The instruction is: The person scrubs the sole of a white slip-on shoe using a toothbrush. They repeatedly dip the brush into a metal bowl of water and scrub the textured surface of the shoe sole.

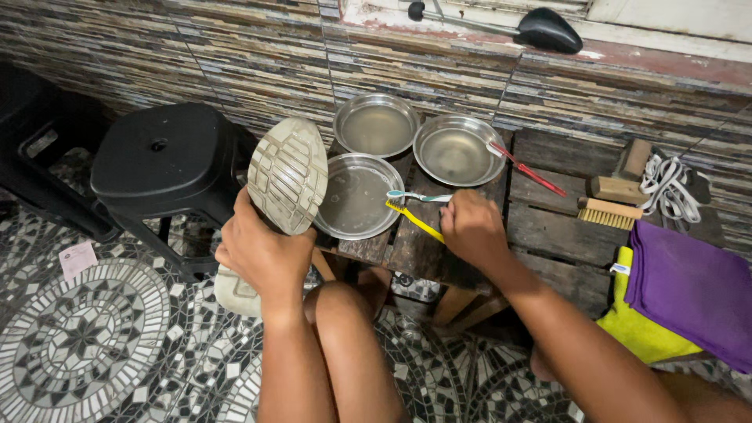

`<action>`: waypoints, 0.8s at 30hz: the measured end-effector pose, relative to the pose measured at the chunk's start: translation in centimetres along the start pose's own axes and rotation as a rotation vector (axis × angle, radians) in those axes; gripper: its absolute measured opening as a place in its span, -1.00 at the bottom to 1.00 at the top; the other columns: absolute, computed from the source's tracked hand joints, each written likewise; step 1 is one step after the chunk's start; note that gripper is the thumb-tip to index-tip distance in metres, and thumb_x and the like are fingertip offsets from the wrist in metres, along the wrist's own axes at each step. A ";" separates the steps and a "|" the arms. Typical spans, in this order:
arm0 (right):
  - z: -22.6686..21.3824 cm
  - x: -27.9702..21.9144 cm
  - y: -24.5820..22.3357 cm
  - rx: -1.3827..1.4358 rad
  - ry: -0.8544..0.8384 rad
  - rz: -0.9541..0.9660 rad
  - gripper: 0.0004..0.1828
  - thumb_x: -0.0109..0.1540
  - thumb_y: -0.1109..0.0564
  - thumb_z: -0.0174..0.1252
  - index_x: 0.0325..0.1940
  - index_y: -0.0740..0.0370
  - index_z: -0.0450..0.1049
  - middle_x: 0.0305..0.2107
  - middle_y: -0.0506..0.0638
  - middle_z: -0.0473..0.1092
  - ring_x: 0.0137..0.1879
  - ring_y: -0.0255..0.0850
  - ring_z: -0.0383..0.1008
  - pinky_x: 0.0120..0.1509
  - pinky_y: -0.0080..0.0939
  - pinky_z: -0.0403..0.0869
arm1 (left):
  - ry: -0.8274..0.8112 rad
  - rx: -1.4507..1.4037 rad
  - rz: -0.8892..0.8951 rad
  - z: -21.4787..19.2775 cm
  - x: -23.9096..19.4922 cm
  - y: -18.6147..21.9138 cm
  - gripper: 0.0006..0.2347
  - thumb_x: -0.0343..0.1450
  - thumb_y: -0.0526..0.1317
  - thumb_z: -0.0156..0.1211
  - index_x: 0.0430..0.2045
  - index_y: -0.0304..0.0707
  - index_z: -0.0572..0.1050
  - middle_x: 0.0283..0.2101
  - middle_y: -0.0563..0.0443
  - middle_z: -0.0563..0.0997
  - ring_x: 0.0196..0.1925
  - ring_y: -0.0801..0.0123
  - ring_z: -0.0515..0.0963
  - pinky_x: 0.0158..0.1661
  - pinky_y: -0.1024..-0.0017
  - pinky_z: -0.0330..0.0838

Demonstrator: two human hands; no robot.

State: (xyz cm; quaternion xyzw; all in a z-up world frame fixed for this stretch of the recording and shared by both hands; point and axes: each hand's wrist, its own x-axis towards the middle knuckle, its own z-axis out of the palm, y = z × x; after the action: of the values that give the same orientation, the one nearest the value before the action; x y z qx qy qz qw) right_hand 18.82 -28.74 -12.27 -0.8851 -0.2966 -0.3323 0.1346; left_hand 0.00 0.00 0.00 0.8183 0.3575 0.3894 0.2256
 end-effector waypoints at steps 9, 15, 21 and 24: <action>1.8 4.3 -0.5 -0.197 -0.362 -0.045 -0.85 0.29 0.00 0.04 -0.10 -0.10 0.48 -0.41 -0.04 0.46 -0.33 0.04 0.66 -0.23 0.08 0.57 | -0.032 0.057 -0.007 0.8 0.3 -0.9 -0.15 -0.12 -0.26 0.46 0.23 -0.09 0.44 -0.01 -0.08 0.69 0.18 -0.02 0.57 0.16 -0.09 0.20; 2.6 4.9 -0.4 -0.200 -0.488 -0.039 -0.80 0.28 0.04 0.03 -0.13 -0.07 0.56 -0.31 -0.04 0.53 -0.27 0.12 0.68 -0.17 0.13 0.61 | -0.034 0.048 0.037 1.0 0.5 -0.9 -0.16 -0.09 -0.28 0.46 0.24 -0.09 0.43 0.00 -0.09 0.68 0.17 -0.01 0.57 0.14 -0.04 0.19; -1.7 7.1 -3.6 -0.138 -0.474 -0.026 -0.77 0.24 -0.07 0.14 -0.06 -0.05 0.56 -0.29 -0.01 0.51 -0.17 0.19 0.66 -0.08 0.26 0.63 | 0.024 -0.031 0.061 1.4 0.7 -0.6 -0.19 -0.02 -0.26 0.47 0.26 -0.11 0.43 0.03 -0.12 0.68 0.19 0.00 0.55 0.16 -0.05 0.18; -2.6 9.3 -3.7 -0.115 -0.328 -0.174 -0.80 0.25 0.01 0.18 -0.15 0.10 0.62 -0.32 0.12 0.50 -0.11 0.22 0.62 -0.05 0.16 0.57 | 0.076 -0.025 0.087 2.6 2.4 -0.1 -0.26 0.06 -0.23 0.44 0.26 -0.11 0.45 0.02 -0.09 0.69 0.18 0.04 0.56 0.16 -0.03 0.15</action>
State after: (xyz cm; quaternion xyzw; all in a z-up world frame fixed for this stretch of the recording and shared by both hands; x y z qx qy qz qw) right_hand 20.85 -22.84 -3.97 -0.9048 -0.3703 -0.2103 0.0044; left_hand 3.05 1.65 -0.51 0.8148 0.3251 0.4342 0.2047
